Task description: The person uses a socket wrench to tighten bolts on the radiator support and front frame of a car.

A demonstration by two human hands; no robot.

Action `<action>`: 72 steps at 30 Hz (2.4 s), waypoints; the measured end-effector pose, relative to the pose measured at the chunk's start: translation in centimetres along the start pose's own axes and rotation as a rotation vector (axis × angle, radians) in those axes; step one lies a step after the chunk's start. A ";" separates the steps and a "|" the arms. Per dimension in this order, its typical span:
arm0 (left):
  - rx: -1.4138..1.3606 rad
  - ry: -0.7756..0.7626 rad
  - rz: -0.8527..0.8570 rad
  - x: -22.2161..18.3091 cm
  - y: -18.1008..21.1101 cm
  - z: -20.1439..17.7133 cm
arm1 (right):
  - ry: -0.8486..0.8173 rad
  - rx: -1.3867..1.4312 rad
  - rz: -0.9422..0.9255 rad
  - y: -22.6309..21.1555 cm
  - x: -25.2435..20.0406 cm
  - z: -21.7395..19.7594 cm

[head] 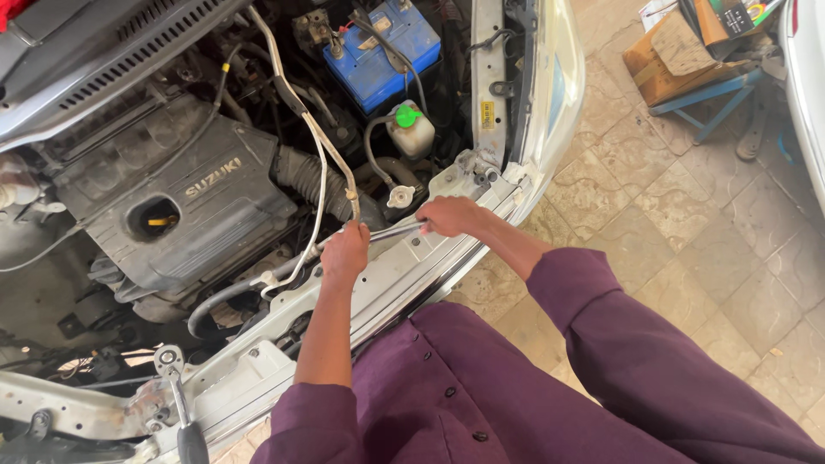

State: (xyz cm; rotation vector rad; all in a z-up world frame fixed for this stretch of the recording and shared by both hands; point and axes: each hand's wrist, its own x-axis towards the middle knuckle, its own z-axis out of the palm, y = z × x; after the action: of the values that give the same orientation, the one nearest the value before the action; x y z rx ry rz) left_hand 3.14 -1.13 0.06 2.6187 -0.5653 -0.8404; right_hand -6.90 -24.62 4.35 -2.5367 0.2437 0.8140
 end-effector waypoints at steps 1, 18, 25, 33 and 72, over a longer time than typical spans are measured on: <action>-0.025 -0.002 -0.041 0.0 0.0 0.2 | -0.001 0.002 -0.010 0.0 0.4 -0.2; -0.184 -0.004 -0.130 -1.0 0.2 -1.0 | 0.140 -0.287 -0.170 -0.9 1.3 -3.2; 0.053 -0.145 0.050 0.3 1.8 -3.6 | 0.045 0.114 0.052 -1.1 -3.7 2.4; 0.199 -0.198 0.129 0.8 2.8 -3.7 | 0.061 0.268 0.067 -0.5 -4.6 5.4; 0.015 -0.107 -0.035 -0.1 1.5 -3.3 | -0.022 0.157 0.122 -1.3 -2.9 2.9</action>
State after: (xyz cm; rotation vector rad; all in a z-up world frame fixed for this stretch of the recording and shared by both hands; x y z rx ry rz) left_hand 4.74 -1.76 3.29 2.6164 -0.5564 -0.9953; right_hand -10.30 -21.96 4.45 -2.3836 0.4417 0.8336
